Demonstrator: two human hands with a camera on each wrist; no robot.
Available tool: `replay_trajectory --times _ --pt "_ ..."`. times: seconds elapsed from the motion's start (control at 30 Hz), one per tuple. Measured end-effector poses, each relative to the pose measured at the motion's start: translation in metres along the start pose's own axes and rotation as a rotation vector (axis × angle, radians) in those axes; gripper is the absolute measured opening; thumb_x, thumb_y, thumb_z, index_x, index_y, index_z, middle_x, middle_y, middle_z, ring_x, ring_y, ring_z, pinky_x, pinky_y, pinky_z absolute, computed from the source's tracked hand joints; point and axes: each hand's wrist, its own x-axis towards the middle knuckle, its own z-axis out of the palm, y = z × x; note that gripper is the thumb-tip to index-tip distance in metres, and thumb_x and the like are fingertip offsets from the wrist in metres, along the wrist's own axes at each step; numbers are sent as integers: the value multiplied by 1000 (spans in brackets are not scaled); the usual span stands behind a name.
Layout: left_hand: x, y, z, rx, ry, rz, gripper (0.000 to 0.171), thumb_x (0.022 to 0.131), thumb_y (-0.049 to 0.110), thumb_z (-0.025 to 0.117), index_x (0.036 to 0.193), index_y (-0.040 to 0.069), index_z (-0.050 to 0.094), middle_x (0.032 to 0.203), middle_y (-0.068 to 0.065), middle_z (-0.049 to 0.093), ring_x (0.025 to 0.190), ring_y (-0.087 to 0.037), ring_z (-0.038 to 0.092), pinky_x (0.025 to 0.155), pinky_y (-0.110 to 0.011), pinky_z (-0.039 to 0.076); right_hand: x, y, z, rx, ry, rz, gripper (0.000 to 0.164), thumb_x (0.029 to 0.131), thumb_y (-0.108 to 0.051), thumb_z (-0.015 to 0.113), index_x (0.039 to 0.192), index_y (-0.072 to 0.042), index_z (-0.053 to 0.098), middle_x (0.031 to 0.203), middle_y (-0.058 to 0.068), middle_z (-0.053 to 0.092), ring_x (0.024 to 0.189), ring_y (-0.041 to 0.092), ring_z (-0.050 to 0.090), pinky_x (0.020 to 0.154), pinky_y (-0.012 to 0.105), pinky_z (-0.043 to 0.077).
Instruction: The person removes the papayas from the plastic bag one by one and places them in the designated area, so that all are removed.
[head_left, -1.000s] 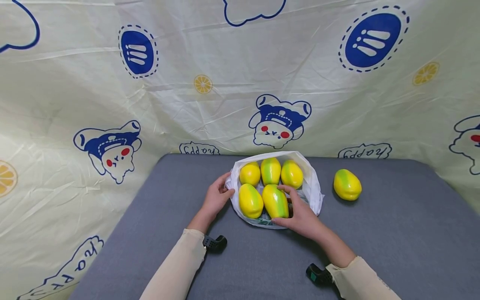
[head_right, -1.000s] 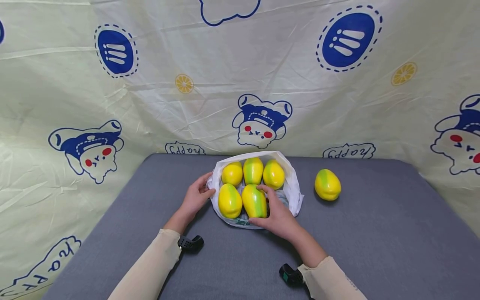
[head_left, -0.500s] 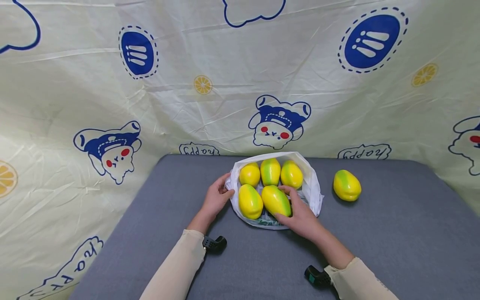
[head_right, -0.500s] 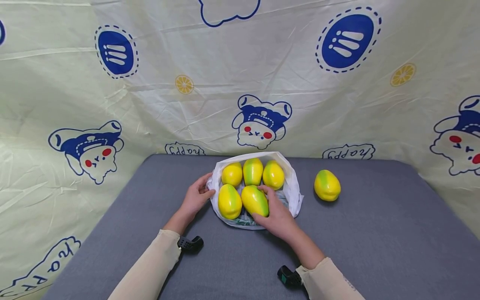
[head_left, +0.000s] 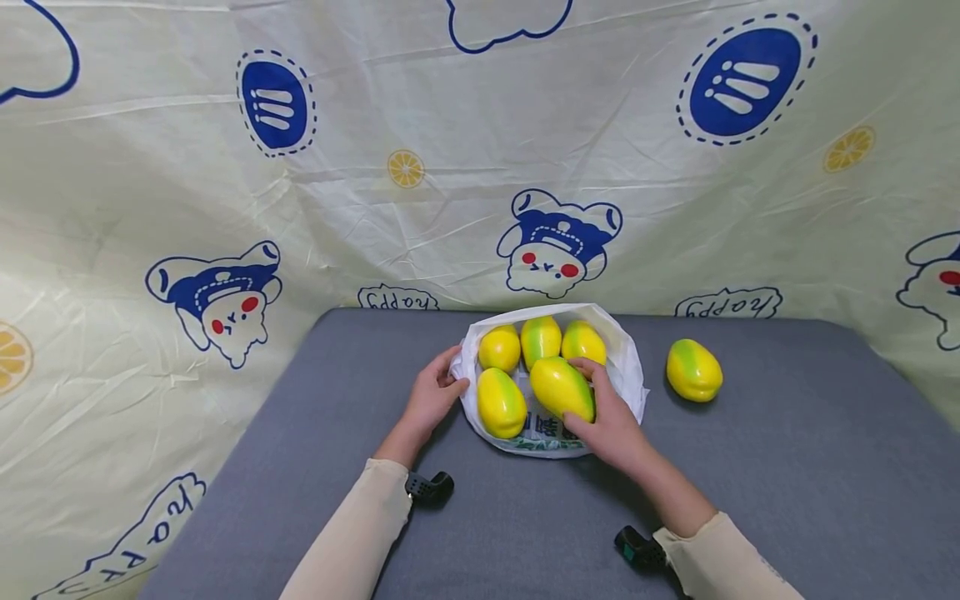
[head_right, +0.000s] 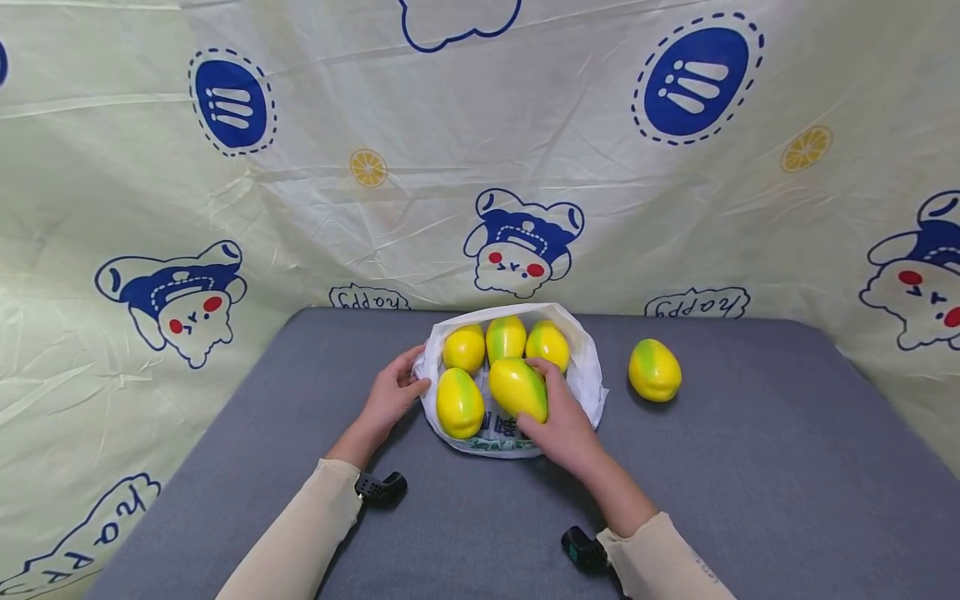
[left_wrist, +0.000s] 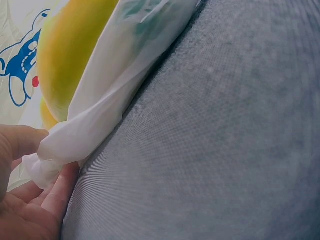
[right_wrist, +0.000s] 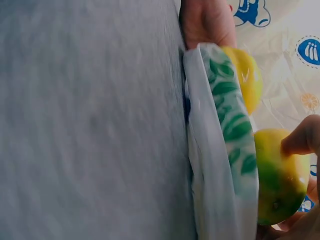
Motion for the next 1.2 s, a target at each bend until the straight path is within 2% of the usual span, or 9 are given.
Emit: replay_trajectory --times 0.13,0.23,0.4,0.57,0.8,0.97,1.1,1.2 --pt "0 2 0 -2 -1 1 58 96 11 64 150 18 46 152 -10 50 110 -23 56 99 -34 52 1 -4 -11 20 7 38 75 86 -16 64 150 -19 25 146 17 43 112 34 50 88 45 44" --pt "2 -3 0 0 6 3 57 96 12 65 149 21 48 150 -8 51 109 -22 56 99 -34 52 3 -5 -20 35 15 61 78 87 -16 64 152 -21 22 149 17 38 114 36 49 88 47 47" --pt "2 -3 0 2 10 0 57 96 12 65 149 22 48 151 -6 51 111 -22 57 101 -35 52 5 -7 -35 43 50 71 83 89 -16 64 155 -23 15 155 20 32 120 40 48 93 56 48" --pt "2 -3 0 -7 8 -1 57 96 12 65 149 22 48 149 -7 52 109 -22 57 100 -34 53 4 -12 -48 53 101 83 89 88 -15 64 157 -26 8 158 23 27 124 43 44 98 64 43" --pt "3 -4 1 -13 12 1 56 96 11 65 148 21 49 146 -9 54 108 -22 57 98 -34 53 4 -12 -64 98 163 87 88 90 -13 62 157 -26 7 160 23 24 129 45 37 98 62 37" --pt "4 -3 1 -19 15 -17 58 96 10 65 150 19 47 149 -9 52 112 -22 57 102 -38 51 4 -8 -80 92 230 82 87 91 -13 61 158 -25 7 159 22 25 127 44 38 91 54 41" --pt "0 6 1 -13 2 -31 59 96 7 64 151 14 45 151 -12 50 115 -25 56 104 -41 50 3 -3 -94 88 309 90 86 91 -9 61 158 -25 11 156 22 29 123 42 40 86 45 42" --pt "-8 18 -2 -4 -11 -30 58 96 5 63 151 11 44 151 -14 49 114 -26 56 103 -39 51 2 1 -103 98 338 104 84 92 -10 61 158 -29 13 155 22 29 123 42 39 86 45 40"
